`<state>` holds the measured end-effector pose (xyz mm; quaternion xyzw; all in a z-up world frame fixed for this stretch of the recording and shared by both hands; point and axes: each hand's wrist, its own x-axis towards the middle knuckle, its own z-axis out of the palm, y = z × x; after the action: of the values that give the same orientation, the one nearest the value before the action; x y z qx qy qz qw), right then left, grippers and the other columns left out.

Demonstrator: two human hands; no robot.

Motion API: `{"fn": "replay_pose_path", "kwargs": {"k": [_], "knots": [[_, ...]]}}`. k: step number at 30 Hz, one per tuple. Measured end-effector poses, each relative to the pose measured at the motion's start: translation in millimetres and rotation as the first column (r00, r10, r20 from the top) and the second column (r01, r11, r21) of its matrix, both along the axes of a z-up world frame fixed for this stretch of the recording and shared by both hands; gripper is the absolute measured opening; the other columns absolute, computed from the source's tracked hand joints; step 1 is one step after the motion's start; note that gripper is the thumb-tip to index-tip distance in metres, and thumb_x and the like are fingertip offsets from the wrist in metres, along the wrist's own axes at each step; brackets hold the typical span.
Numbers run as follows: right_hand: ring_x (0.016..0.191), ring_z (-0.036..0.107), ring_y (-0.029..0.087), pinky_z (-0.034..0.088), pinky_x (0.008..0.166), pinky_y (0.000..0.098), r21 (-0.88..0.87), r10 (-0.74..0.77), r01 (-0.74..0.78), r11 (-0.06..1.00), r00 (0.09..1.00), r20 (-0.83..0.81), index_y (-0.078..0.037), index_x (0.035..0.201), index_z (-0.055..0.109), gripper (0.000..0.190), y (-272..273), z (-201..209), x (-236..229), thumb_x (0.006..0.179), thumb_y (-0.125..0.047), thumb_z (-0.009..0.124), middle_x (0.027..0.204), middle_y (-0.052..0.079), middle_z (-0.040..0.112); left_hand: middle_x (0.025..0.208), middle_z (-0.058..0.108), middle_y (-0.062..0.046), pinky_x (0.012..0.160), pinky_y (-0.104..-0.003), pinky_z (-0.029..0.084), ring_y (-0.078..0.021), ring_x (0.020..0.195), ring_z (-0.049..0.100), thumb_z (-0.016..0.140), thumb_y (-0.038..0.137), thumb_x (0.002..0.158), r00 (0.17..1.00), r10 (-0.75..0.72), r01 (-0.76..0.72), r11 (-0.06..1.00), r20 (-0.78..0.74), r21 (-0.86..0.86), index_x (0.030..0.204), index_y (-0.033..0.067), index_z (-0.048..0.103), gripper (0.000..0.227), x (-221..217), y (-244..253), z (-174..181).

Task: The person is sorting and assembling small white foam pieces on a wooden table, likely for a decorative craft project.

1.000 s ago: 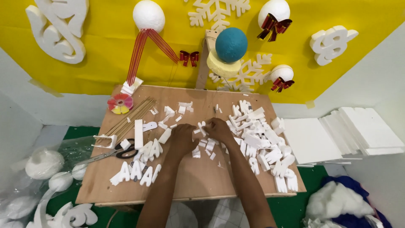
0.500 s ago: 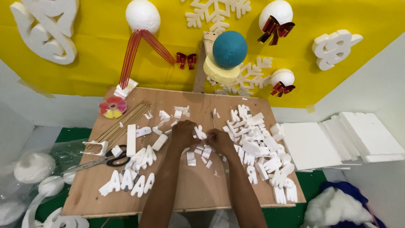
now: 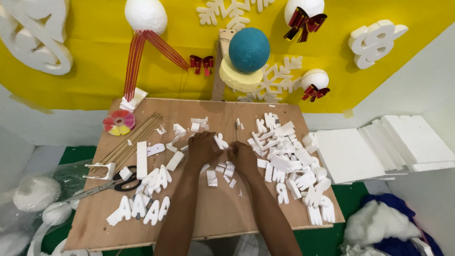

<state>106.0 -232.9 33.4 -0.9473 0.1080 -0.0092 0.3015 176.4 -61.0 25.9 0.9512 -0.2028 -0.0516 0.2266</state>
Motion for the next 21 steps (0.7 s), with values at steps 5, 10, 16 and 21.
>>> {"fn": "replay_pose_path", "kwargs": {"k": [5, 10, 16, 21], "knots": [[0.111, 0.071, 0.036, 0.058, 0.093, 0.0552, 0.028, 0.009, -0.01, 1.0, 1.0, 0.03, -0.017, 0.122, 0.074, 0.031, -5, -3, 2, 0.091, -0.019, 0.065, 0.111, 0.01, 0.078, 0.145, 0.058, -0.006, 0.119, -0.061, 0.03, -0.0337, 0.14, 0.048, 0.075, 0.058, 0.08, 1.0, 0.017, -0.017, 1.0, -0.024, -0.025, 0.149, 0.0204, 0.054, 0.081, 8, -4, -9], [0.112, 0.071, 0.036, 0.057, 0.093, 0.0583, 0.041, -0.001, -0.001, 0.999, 0.999, 0.041, -0.016, 0.12, 0.076, 0.03, -1, -5, 2, 0.091, -0.017, 0.065, 0.111, 0.009, 0.078, 0.145, 0.058, -0.008, 0.118, -0.061, 0.031, -0.0349, 0.14, 0.048, 0.074, 0.057, 0.083, 0.999, 0.026, -0.027, 0.999, -0.019, -0.04, 0.148, 0.0174, 0.055, 0.079, 4, -4, 1], [0.114, 0.069, 0.038, 0.057, 0.095, 0.0592, 0.034, 0.018, -0.02, 0.999, 0.999, 0.044, -0.019, 0.12, 0.076, 0.03, 8, 12, -6, 0.092, -0.022, 0.064, 0.115, 0.009, 0.076, 0.147, 0.057, -0.009, 0.119, -0.061, 0.03, -0.0351, 0.141, 0.047, 0.073, 0.056, 0.085, 0.997, 0.051, -0.053, 0.998, -0.052, -0.033, 0.15, 0.0166, 0.053, 0.079, 1, -6, 11], [0.113, 0.069, 0.039, 0.057, 0.094, 0.061, 0.004, 0.002, -0.002, 1.0, 0.999, 0.043, -0.019, 0.126, 0.074, 0.034, 3, -8, 2, 0.093, -0.025, 0.063, 0.117, 0.009, 0.074, 0.146, 0.056, -0.008, 0.119, -0.057, 0.03, -0.0337, 0.141, 0.046, 0.071, 0.058, 0.086, 0.997, 0.069, -0.07, 0.997, -0.043, -0.019, 0.151, 0.0192, 0.053, 0.078, 3, -7, 3]]}}
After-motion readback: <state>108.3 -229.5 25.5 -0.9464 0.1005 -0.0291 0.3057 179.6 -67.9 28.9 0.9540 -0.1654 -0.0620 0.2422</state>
